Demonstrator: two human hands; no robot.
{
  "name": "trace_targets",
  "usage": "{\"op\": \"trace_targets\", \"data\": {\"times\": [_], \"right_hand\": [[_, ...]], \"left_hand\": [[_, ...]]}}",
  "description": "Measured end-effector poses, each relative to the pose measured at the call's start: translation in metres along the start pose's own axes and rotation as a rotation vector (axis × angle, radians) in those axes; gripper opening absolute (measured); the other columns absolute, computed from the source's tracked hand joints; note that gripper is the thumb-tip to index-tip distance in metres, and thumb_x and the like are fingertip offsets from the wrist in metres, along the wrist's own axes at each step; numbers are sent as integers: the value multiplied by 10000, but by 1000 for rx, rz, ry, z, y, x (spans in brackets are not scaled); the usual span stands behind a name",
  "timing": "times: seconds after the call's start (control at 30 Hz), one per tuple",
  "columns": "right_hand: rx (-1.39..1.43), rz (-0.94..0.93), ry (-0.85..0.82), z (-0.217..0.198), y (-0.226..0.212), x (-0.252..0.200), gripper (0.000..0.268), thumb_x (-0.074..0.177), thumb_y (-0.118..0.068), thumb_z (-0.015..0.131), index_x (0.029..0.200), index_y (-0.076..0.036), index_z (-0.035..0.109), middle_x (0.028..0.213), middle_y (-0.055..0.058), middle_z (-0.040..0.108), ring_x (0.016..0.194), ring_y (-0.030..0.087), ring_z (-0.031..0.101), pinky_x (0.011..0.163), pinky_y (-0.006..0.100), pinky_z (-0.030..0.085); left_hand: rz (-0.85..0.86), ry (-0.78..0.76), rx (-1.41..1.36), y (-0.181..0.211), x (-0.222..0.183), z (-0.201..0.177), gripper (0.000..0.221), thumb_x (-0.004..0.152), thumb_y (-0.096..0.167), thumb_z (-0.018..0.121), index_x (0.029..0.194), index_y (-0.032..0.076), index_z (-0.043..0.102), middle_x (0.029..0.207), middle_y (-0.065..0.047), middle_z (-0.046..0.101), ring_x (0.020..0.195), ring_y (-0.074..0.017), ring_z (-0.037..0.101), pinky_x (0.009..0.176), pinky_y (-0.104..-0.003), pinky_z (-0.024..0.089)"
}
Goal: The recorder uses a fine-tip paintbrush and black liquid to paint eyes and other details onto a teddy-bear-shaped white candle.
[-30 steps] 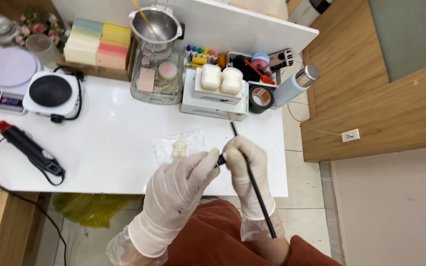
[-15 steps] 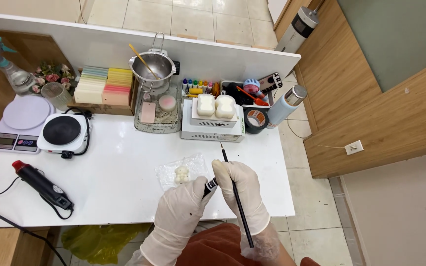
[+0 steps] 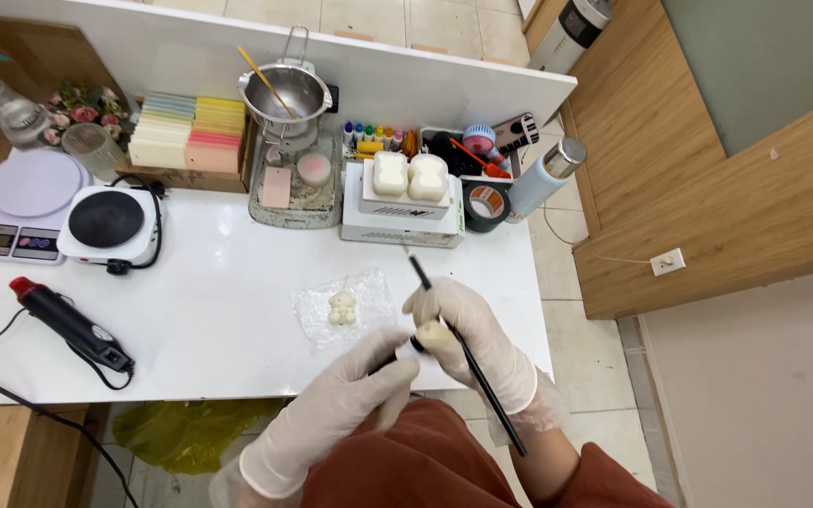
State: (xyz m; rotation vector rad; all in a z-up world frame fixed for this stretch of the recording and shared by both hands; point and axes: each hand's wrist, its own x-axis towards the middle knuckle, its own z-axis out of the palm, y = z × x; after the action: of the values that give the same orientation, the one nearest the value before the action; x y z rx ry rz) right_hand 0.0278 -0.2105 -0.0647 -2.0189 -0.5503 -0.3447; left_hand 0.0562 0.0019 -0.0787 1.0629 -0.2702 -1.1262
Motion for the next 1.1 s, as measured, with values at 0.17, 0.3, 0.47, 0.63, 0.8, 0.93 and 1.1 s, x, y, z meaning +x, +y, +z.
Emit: {"op": "trace_targets", "data": {"times": [0.17,0.3,0.47,0.63,0.8,0.93,1.1], "right_hand": [[-77,81,57,1,5,-1,254,1017,-277,659,921,-73,544,923,81,618,848,221,613,795,342,521],[40,184,12,-1,12,-7,248,977,-241,715,891,-85,543,899,63,634,818,201,609,782,329,524],[137,166,-88,-14,-2,-1,235,976,-243,745,921,-100,566,930,45,651,959,208,646,886,343,539],[296,240,-153,-17,-3,-1,241,935,-246,792,948,-87,611,971,42,660,1013,210,646,899,349,532],[544,329,-42,-15,-4,6,240,907,-192,758,1019,-70,582,999,29,635,897,164,561,890,323,482],[416,268,16,-19,0,2,167,959,-231,648,962,-116,528,862,-38,565,772,114,525,806,292,481],[-152,162,-125,-16,-6,13,191,968,-167,728,899,-67,581,844,36,618,756,188,578,699,317,488]], "left_hand": [[616,490,682,13,-5,22,326,946,326,702,1168,87,691,800,42,669,647,-70,592,564,-193,477],[56,264,122,20,-6,17,261,963,291,671,1115,91,739,648,-4,616,582,-86,551,551,-220,436],[-91,1,-109,20,-8,2,376,1028,364,550,1008,32,725,539,-24,583,465,-135,548,478,-234,408],[-111,-129,-271,22,-10,0,490,1055,420,497,905,5,709,464,0,522,377,-126,495,415,-254,439],[12,9,-212,21,-9,4,427,1028,388,529,951,16,726,482,-19,536,424,-144,519,454,-275,445],[4,168,-58,22,-10,7,403,1010,387,548,984,41,754,495,-10,541,445,-116,506,465,-243,378],[-6,217,-24,22,-12,8,363,996,367,587,1000,48,759,550,5,563,519,-96,544,517,-232,413]]}}
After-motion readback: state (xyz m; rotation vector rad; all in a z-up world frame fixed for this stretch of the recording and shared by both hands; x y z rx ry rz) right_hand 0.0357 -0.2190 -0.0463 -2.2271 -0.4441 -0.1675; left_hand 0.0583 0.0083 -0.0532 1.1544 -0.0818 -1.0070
